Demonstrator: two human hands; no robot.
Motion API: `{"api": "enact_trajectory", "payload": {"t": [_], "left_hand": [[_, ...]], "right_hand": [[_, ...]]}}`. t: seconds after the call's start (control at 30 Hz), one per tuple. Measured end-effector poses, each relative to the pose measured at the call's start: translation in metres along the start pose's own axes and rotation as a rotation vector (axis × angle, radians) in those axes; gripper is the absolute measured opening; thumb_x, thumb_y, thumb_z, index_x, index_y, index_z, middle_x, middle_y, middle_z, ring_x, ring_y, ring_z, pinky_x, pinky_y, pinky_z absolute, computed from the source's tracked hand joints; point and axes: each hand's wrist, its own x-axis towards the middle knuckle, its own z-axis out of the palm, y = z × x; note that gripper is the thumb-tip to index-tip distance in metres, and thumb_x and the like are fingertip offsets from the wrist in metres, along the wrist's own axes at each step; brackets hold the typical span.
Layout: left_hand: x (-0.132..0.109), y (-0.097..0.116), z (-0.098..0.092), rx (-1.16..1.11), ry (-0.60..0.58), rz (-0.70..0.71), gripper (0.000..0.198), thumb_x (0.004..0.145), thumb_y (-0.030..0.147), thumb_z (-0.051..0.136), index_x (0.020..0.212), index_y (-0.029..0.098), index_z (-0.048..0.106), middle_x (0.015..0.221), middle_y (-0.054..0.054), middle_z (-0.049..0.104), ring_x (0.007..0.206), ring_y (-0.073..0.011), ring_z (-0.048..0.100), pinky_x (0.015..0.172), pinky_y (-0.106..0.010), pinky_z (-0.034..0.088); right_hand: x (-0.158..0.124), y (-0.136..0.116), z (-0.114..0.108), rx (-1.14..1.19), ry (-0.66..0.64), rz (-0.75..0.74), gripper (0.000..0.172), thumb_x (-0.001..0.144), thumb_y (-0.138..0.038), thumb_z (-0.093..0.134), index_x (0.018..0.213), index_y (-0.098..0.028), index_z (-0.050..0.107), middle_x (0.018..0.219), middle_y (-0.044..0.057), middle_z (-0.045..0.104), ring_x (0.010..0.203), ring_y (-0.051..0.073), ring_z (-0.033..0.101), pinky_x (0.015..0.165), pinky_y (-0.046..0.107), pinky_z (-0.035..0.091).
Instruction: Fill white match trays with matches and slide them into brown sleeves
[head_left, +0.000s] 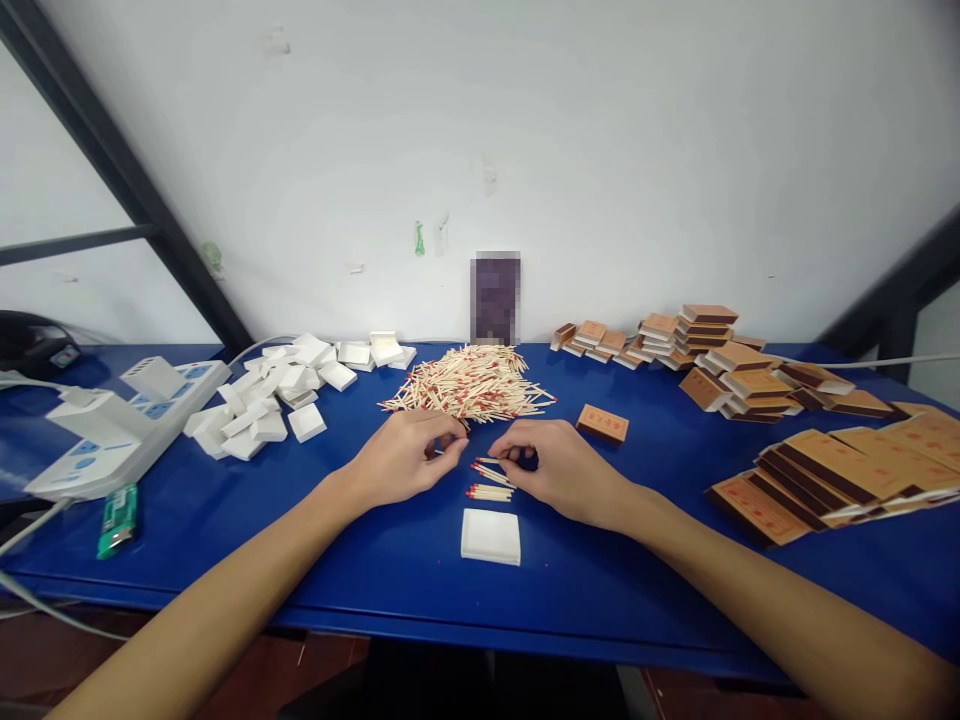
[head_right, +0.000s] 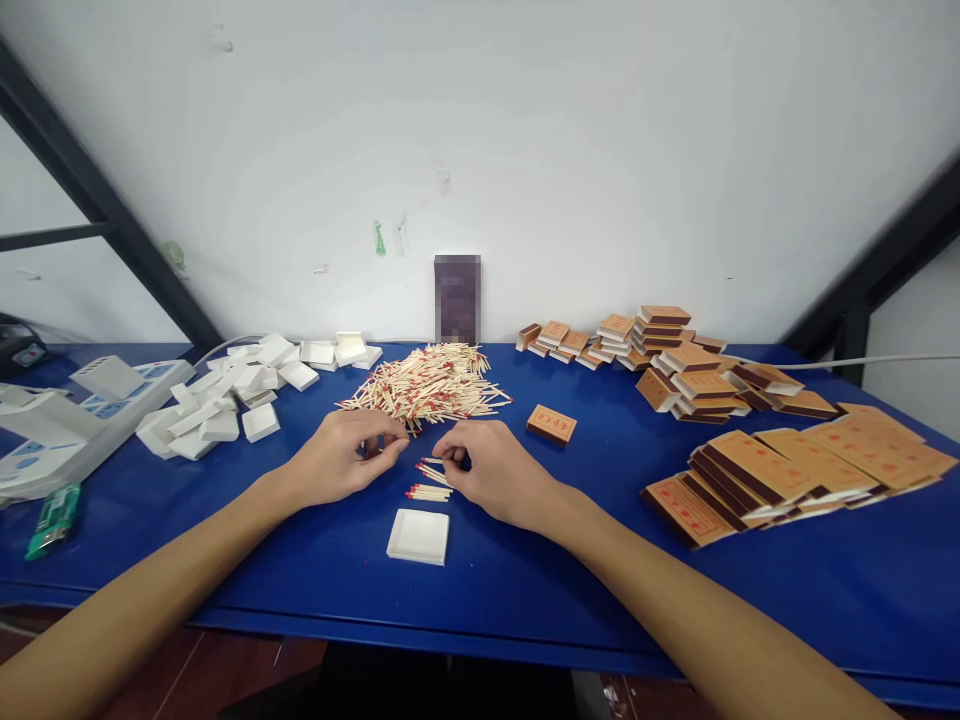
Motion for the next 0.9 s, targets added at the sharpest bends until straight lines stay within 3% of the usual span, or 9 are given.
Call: {"api": "enact_trajectory", "payload": {"t": [0.3,0.57,0.73,0.9], "left_hand": [[-0.0001,0.0000,-0.0034,0.054,-0.128,0.018,0.017,0.092,0.024,0.051,0.086,0.017,0.066,0.071,0.001,0.065,0.067,-0.0130,0.059,0.072,-0.028,0.040],[-0.0007,0.0024,-0.0058,0.031,-0.148,-0.004,0.016,0.090,0.023,0.054,0.081,0.017,0.066,0.057,0.005,0.056,0.051,-0.0092,0.048,0.074,-0.029,0.039],[-0.0029,0.0005,-0.0048,0.037,-0.225,0.054,0.019,0.094,0.022,0.049,0.091,0.017,0.066,0.068,0.000,0.062,0.062,-0.0118,0.055,0.062,-0.025,0.040],[-0.0022,-0.0008,-0.0073,-0.016,-0.257,0.084,0.022,0.098,0.021,0.045,0.107,0.018,0.065,0.089,-0.004,0.070,0.077,-0.0144,0.064,0.072,-0.027,0.047]], "right_hand": [[-0.0035,-0.0084,-0.0022,0.044,0.000,-0.041,0.012,0.083,-0.014,0.061,0.087,-0.020,0.071,0.076,0.000,0.069,0.067,0.013,0.061,0.063,0.025,0.046],[-0.0046,-0.0068,-0.0017,0.031,-0.024,-0.064,0.011,0.084,-0.021,0.065,0.092,-0.022,0.072,0.088,0.002,0.071,0.080,0.016,0.063,0.071,0.028,0.048],[-0.0048,-0.0072,-0.0018,0.035,-0.033,-0.073,0.010,0.085,-0.019,0.064,0.091,-0.022,0.071,0.088,0.001,0.072,0.080,0.015,0.063,0.072,0.027,0.048],[-0.0054,-0.0051,-0.0027,0.051,-0.030,-0.081,0.011,0.087,-0.020,0.062,0.092,-0.022,0.072,0.087,0.002,0.071,0.078,0.015,0.062,0.070,0.028,0.047]]}}
